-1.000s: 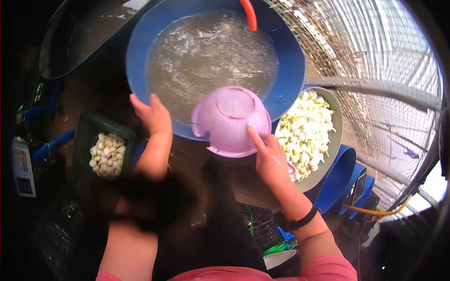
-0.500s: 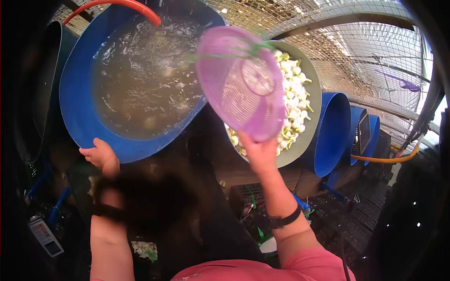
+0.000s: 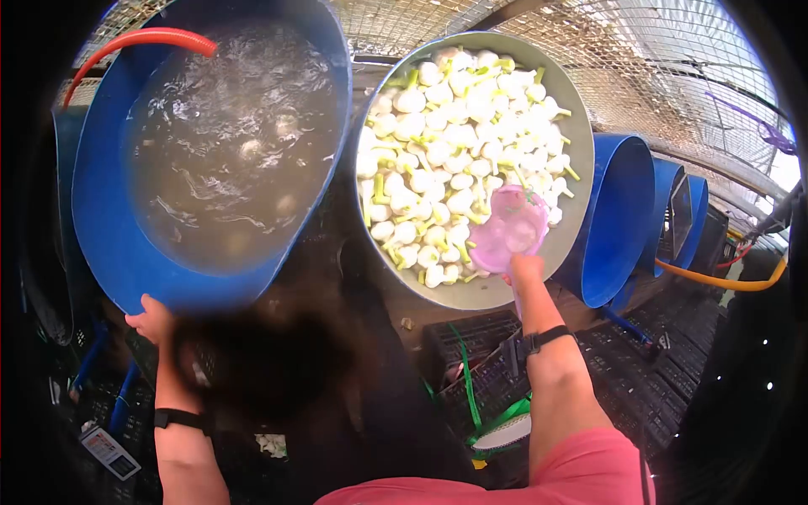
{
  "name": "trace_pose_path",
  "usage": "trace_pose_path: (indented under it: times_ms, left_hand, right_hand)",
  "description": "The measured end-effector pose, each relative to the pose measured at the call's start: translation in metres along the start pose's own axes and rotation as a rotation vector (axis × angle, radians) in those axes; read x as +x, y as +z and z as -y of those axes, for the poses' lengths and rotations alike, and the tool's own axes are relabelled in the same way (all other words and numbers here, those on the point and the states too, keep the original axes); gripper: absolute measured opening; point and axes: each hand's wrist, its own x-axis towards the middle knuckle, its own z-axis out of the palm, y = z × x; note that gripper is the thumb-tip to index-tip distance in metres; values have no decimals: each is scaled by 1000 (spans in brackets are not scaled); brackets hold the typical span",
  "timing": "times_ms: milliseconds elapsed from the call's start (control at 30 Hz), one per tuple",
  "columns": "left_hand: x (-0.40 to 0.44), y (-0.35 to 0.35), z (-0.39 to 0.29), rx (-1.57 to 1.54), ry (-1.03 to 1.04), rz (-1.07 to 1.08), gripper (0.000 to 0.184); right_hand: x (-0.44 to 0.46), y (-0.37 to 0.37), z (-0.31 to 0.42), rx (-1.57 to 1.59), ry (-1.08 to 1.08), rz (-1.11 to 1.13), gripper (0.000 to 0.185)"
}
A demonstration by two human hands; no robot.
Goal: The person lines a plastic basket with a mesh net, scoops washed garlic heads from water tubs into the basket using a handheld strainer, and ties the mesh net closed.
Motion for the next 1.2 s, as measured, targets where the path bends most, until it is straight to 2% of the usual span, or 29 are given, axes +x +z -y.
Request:
trace_pose_path:
  times_ms: [200, 300, 333, 400, 433, 467, 533, 567, 700, 733, 800, 833, 900, 1033, 1133, 1200]
  left_hand:
    - [11, 5, 4, -51, 34, -11, 67]
    - [28, 3, 16, -38, 48, 29, 67]
    - [43, 9, 30, -46, 108, 82, 67]
    - [47, 2, 42, -47, 174, 148, 67]
    - [41, -4, 44, 90, 293, 160, 66]
    - [33, -6, 38, 221, 414, 170, 65]
    - [15, -8, 24, 269, 386, 109, 65]
    - [10, -8, 20, 325, 350, 41, 65]
    - [10, -7, 22, 274, 394, 56, 65]
    - [12, -6, 23, 299, 371, 76, 66]
    - [21, -7, 25, 316, 354, 89, 67]
    - [26, -8, 28, 299, 367, 147, 66]
    - [64, 12, 57, 343, 439, 29, 67]
    - [37, 1, 39, 372, 390, 55, 68]
    - [38, -2, 40, 257, 439, 220, 68]
    - [50, 10, 49, 303, 385, 64, 65]
  right_hand:
    - [28, 83, -1, 161, 25, 92, 19]
    - [61, 123, -14, 470, 188, 173, 18]
    - [62, 130, -18, 473, 210, 182, 18]
    - [62, 124, -17, 560, 191, 251, 24]
    - [54, 110, -22, 564, 260, 372, 26]
    - [50, 99, -26, 574, 251, 367, 26]
    - [38, 81, -33, 719, 296, 597, 24]
    - [33, 78, -28, 714, 373, 569, 22]
    - [58, 128, -16, 899, 277, 518, 14]
    - [61, 146, -9, 999, 343, 401, 13]
    - [63, 155, 0, 908, 264, 514, 17]
    - [52, 148, 4, 917, 261, 519, 17]
    - [23, 125, 10, 992, 184, 602, 22]
    - [18, 100, -9, 1098, 159, 678, 24]
    - [1, 88, -11, 1133, 163, 684, 24]
    - [-6, 86, -13, 1150, 115, 684, 22]
